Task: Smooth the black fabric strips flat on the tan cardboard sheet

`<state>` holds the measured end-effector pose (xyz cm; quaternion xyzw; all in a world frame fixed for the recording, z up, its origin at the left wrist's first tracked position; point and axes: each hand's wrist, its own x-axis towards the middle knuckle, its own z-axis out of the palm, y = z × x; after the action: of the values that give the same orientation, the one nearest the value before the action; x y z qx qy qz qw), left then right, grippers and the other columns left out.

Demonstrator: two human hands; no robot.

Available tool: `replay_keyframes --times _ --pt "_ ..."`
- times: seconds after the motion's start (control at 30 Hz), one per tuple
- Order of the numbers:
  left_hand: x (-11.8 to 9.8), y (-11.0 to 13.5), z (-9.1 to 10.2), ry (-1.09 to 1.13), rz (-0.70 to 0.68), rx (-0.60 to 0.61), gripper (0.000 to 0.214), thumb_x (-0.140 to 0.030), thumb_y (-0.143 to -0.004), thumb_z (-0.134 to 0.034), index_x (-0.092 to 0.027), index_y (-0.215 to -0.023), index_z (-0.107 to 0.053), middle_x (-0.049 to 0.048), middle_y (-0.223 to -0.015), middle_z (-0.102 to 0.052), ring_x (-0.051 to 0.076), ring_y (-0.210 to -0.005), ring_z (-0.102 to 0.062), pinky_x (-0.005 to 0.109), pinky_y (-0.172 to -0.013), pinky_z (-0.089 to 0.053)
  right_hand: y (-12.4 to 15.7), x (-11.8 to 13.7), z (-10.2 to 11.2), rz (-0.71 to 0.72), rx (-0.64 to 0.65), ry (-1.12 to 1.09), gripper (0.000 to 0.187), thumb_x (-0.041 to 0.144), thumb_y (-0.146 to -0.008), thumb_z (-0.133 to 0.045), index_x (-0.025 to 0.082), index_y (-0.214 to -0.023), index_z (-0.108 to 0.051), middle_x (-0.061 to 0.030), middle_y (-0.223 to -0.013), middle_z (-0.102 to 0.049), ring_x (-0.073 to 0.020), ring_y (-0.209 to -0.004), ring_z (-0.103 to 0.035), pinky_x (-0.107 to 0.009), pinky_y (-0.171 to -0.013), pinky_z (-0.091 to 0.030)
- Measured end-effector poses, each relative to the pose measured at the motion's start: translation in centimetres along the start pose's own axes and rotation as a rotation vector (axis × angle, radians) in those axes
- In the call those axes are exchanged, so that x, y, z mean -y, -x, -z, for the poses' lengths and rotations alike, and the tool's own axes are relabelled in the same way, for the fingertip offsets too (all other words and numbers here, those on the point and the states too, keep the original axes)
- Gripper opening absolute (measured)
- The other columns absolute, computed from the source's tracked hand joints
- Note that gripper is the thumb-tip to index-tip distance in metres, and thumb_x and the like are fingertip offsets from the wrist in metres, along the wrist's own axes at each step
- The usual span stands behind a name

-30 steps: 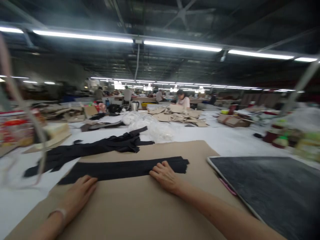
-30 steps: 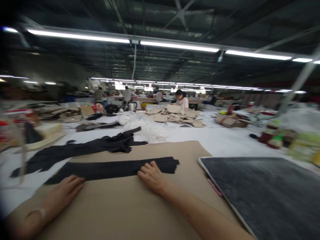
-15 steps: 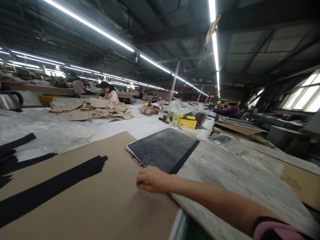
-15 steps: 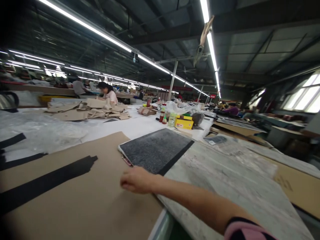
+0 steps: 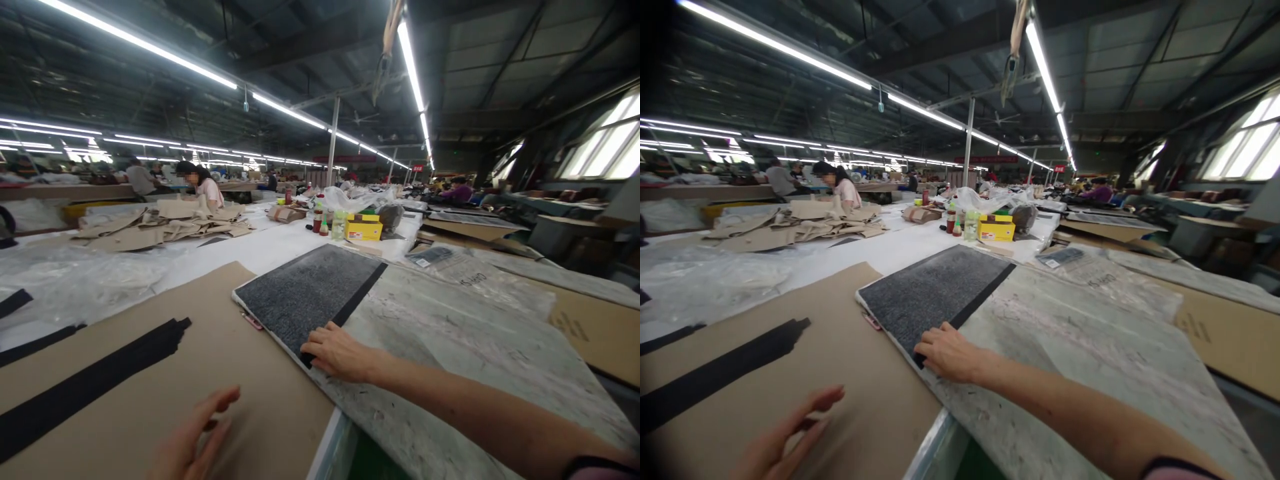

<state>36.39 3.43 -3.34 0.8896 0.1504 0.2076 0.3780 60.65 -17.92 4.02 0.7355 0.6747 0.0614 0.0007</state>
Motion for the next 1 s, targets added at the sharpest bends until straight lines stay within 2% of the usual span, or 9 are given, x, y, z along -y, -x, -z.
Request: replay_keyframes --times 0.03,0.17,0.23,0.33,0.43,0.57,0.73,0.87,1.0 --pt "-1.4 -1.3 -1.1 0.016 -0.024 0.055 0.036 -0.046 -0.085 -0.043 -0.031 -0.115 -0.057 0.0018 -0.117 -0.064 0.021 -0.102 -0.061 0.036 -0.086 -0.053 0.0 0.0 0.0 -0.004 -0.002 0.0 0.018 0.027 -0.091 -0.051 0.02 -0.105 -0.058 -0.005 -0.093 -0.058 -0.0182 -0.09 -0.052 -0.032 -0.078 -0.03" --pt "-5.7 -5.5 -5.2 -0.009 -0.09 0.102 0.037 -0.03 -0.083 -0.039 -0.024 -0.114 -0.058 0.0059 -0.111 -0.064 0.02 -0.103 -0.06 0.038 -0.091 -0.05 0.2 -0.3 -0.3 0.0 -0.014 -0.001 0.014 0.025 -0.09 -0.05 0.02 -0.099 -0.059 -0.0044 -0.091 -0.058 -0.018 -0.088 -0.051 -0.031 -0.076 -0.03" --pt "-6.5 -6.5 -6.9 -0.019 -0.111 0.123 0.038 -0.024 -0.082 -0.039 -0.023 -0.115 -0.058 0.006 -0.11 -0.064 0.018 -0.104 -0.059 0.037 -0.095 -0.048 0.2 -0.5 -0.7 -0.002 -0.029 0.003 0.012 0.025 -0.091 -0.049 0.019 -0.094 -0.059 -0.0043 -0.089 -0.058 -0.018 -0.086 -0.051 -0.031 -0.075 -0.03" --pt "-6.2 -6.9 -8.4 -0.037 -0.139 0.142 0.04 -0.021 -0.084 -0.036 -0.019 -0.116 -0.058 0.0085 -0.111 -0.063 0.018 -0.106 -0.057 0.036 -0.097 -0.045 0.0 -0.9 -1.5 0.005 -0.055 0.031 0.013 0.024 -0.092 -0.045 0.018 -0.088 -0.057 -0.004 -0.088 -0.057 -0.0173 -0.083 -0.05 -0.031 -0.073 -0.03" --pt "-5.5 -6.8 -8.9 -0.059 -0.175 0.149 0.042 -0.021 -0.086 -0.033 -0.017 -0.123 -0.054 0.0092 -0.115 -0.062 0.019 -0.109 -0.055 0.038 -0.099 -0.043 -0.1 -1.2 -2.0 0.032 -0.078 0.064 0.015 0.022 -0.093 -0.043 0.017 -0.085 -0.055 -0.0039 -0.086 -0.057 -0.0163 -0.081 -0.049 -0.029 -0.071 -0.031" --pt "-5.4 -6.9 -9.3 -0.079 -0.23 0.145 0.046 -0.02 -0.087 -0.036 -0.024 -0.131 -0.048 0.0057 -0.125 -0.057 0.019 -0.117 -0.049 0.039 -0.104 -0.039 -0.1 -1.4 -2.2 0.063 -0.086 0.08 0.015 0.02 -0.093 -0.042 0.017 -0.084 -0.054 -0.0036 -0.085 -0.056 -0.015 -0.077 -0.048 -0.029 -0.07 -0.033" --pt "-5.8 -7.8 -10.0 -0.103 -0.24 0.116 0.047 -0.017 -0.087 -0.034 -0.028 -0.13 -0.049 0.0064 -0.117 -0.056 0.019 -0.11 -0.051 0.038 -0.1 -0.042 0.3 -1.9 -3.2 0.109 -0.139 0.043 0.018 0.023 -0.095 -0.038 0.017 -0.089 -0.054 -0.0037 -0.085 -0.055 -0.0146 -0.074 -0.048 -0.029 -0.067 -0.035" --pt "-5.8 -7.8 -10.4 -0.112 -0.237 0.104 0.048 -0.015 -0.086 -0.035 -0.031 -0.128 -0.051 0.006 -0.115 -0.055 0.019 -0.107 -0.052 0.037 -0.097 -0.043 0.9 -2.4 -3.9 0.055 -0.184 -0.032 0.018 0.025 -0.094 -0.038 0.018 -0.095 -0.055 -0.0044 -0.088 -0.055 -0.0135 -0.072 -0.05 -0.026 -0.063 -0.037" --pt "-5.3 -7.4 -10.7 -0.095 -0.214 0.092 0.048 -0.016 -0.088 -0.032 -0.028 -0.132 -0.046 0.0068 -0.121 -0.053 0.019 -0.113 -0.049 0.039 -0.101 -0.04 1.3 -2.8 -3.8 -0.071 -0.301 -0.183 0.017 0.024 -0.094 -0.039 0.019 -0.097 -0.055 -0.0042 -0.094 -0.056 -0.0118 -0.075 -0.054 -0.023 -0.064 -0.041"
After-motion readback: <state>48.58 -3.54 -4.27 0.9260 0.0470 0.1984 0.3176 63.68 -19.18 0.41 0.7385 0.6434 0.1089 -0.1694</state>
